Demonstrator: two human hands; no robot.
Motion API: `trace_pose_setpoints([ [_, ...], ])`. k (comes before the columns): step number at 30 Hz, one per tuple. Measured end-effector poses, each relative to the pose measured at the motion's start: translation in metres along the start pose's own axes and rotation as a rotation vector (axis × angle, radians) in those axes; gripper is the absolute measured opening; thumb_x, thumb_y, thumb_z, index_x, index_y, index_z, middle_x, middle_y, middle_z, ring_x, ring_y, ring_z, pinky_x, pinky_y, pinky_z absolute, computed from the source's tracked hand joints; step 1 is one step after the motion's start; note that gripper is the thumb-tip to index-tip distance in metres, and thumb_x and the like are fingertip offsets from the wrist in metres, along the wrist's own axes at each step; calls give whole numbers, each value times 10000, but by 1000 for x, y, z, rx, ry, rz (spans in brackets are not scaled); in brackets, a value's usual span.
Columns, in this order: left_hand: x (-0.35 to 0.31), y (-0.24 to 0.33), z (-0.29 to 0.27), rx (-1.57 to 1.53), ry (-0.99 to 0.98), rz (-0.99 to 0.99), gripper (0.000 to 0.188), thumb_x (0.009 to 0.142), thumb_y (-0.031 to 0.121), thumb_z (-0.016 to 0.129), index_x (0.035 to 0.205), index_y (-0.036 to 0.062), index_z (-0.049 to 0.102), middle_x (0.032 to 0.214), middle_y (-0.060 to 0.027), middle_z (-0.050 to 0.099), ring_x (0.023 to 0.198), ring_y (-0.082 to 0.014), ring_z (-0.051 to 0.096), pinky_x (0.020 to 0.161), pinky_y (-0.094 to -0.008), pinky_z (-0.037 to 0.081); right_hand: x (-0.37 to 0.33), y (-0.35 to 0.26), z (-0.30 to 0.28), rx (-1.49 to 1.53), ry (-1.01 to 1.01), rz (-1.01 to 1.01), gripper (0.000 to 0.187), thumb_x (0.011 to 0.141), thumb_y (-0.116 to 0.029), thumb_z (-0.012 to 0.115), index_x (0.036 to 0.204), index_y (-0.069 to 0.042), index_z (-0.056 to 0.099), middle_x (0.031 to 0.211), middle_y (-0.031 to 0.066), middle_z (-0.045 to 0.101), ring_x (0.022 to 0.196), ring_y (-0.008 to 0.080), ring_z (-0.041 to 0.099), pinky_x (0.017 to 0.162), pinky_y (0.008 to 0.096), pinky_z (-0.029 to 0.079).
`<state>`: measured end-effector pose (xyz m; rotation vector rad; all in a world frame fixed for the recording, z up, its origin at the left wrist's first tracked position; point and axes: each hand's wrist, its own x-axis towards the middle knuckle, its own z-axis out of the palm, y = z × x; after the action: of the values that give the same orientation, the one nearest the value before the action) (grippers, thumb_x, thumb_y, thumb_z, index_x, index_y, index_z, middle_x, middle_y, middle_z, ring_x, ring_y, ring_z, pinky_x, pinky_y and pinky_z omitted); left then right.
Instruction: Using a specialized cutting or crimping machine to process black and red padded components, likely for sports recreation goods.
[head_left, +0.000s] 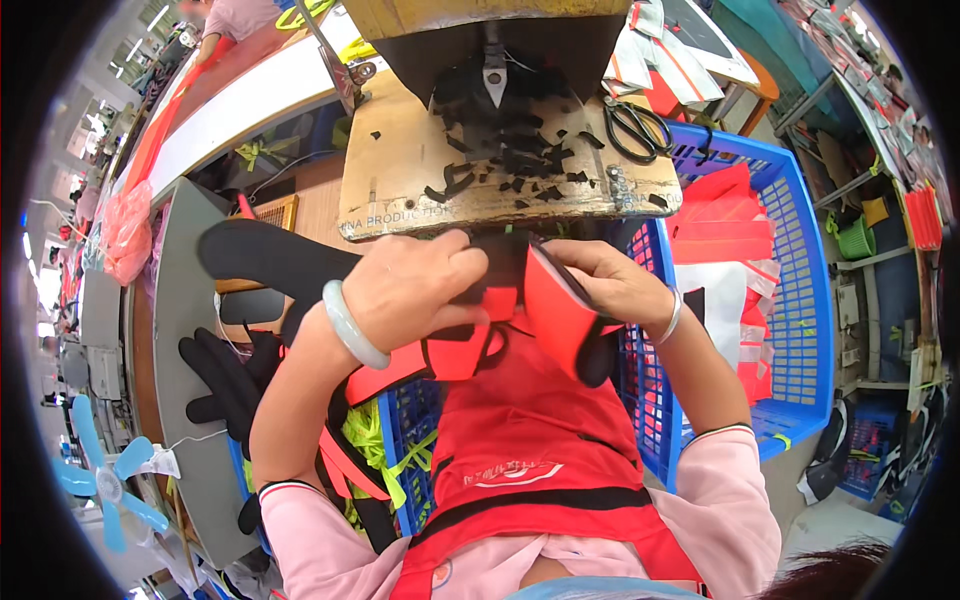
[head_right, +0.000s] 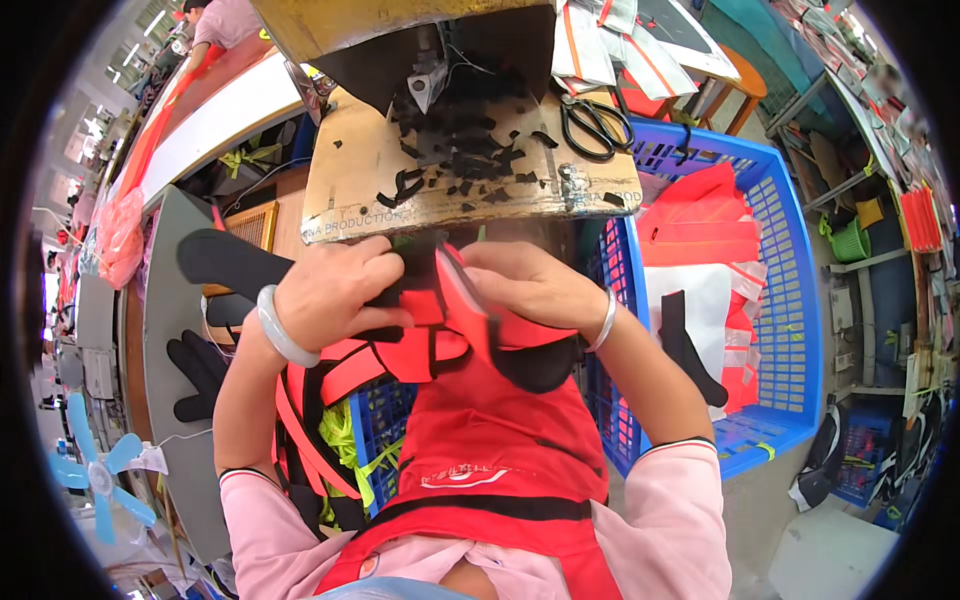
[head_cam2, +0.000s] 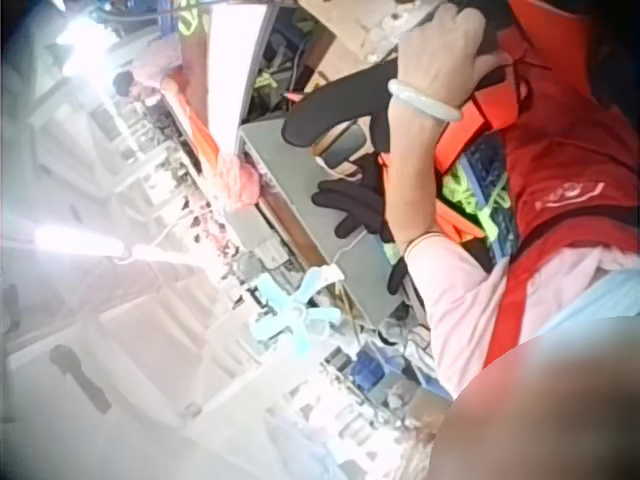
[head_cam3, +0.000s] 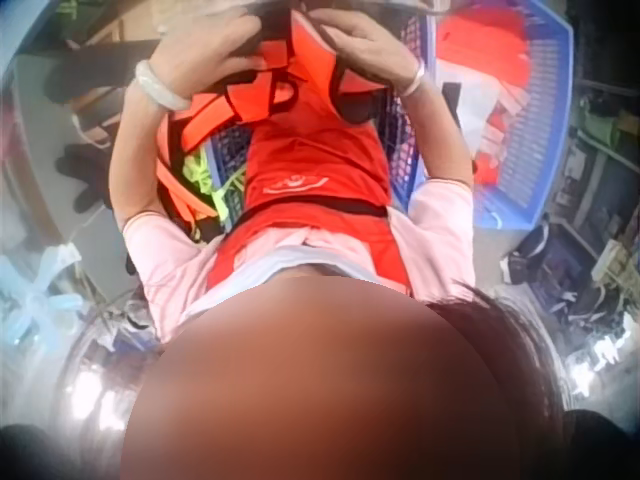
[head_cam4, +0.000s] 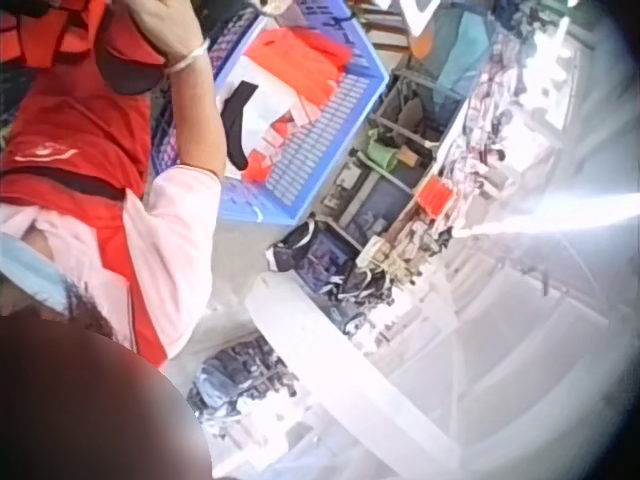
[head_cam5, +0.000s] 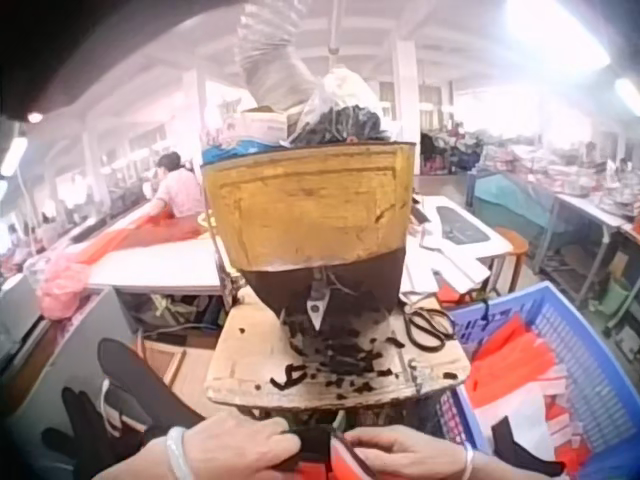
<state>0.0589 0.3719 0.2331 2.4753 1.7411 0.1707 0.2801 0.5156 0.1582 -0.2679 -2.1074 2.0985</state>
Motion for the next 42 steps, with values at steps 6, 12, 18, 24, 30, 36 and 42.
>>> trace_pose_setpoints([
  [6, 7, -11, -18, 173, 32, -62, 337, 772, 292, 763, 898, 57, 556, 860, -124, 603, 738, -326, 652, 628, -404, 524, 15, -11, 26, -568, 507, -379, 455, 904, -237, 659, 1284, -10, 553, 1132, 181, 604, 1063, 336, 604, 959, 374, 468],
  [12, 14, -2, -27, 335, -86, -153, 312, 777, 267, 766, 923, 49, 596, 865, -124, 619, 766, -315, 671, 652, -388, 545, 37, 32, 45, -7, 416, -206, 556, 876, -328, 732, 1258, 12, 514, 1179, 143, 591, 1118, 234, 573, 961, 354, 455],
  [18, 7, -19, -21, 172, -103, -125, 309, 773, 230, 751, 956, 48, 581, 896, -135, 614, 793, -335, 662, 664, -413, 539, 48, 54, 38, 59, 247, -194, 485, 928, -248, 694, 1294, -10, 484, 1212, 35, 561, 1101, 120, 535, 967, 278, 441],
  [24, 16, -48, -26, 117, -112, -59, 323, 780, 227, 748, 977, 55, 557, 915, -136, 606, 856, -362, 641, 710, -439, 523, 30, -14, 11, 219, 221, 88, 388, 941, -278, 662, 1178, 17, 577, 1123, 98, 645, 1028, 177, 608, 885, 326, 481],
  [30, 36, -73, -32, 69, -112, -2, 391, 804, 376, 721, 901, 47, 534, 854, -136, 591, 838, -375, 614, 703, -454, 484, 40, -51, -63, -1091, 266, -195, 289, 900, -284, 627, 1058, -45, 668, 960, 173, 693, 906, 387, 646, 796, 448, 512],
  [36, 58, -92, -39, -14, -75, -101, 500, 792, 452, 717, 999, 12, 604, 966, -176, 658, 938, -394, 607, 798, -447, 481, 67, -59, -94, -1020, 267, -125, 340, 887, -307, 661, 1065, -19, 685, 976, 186, 695, 884, 388, 656, 794, 425, 522],
  [42, 58, -112, -31, -56, 6, -99, 556, 756, 442, 780, 1007, -17, 590, 887, -216, 609, 832, -421, 562, 720, -429, 467, 85, -64, -102, -1002, 224, -67, 370, 888, -308, 667, 1127, -25, 678, 1034, 185, 701, 955, 354, 667, 853, 390, 521],
])
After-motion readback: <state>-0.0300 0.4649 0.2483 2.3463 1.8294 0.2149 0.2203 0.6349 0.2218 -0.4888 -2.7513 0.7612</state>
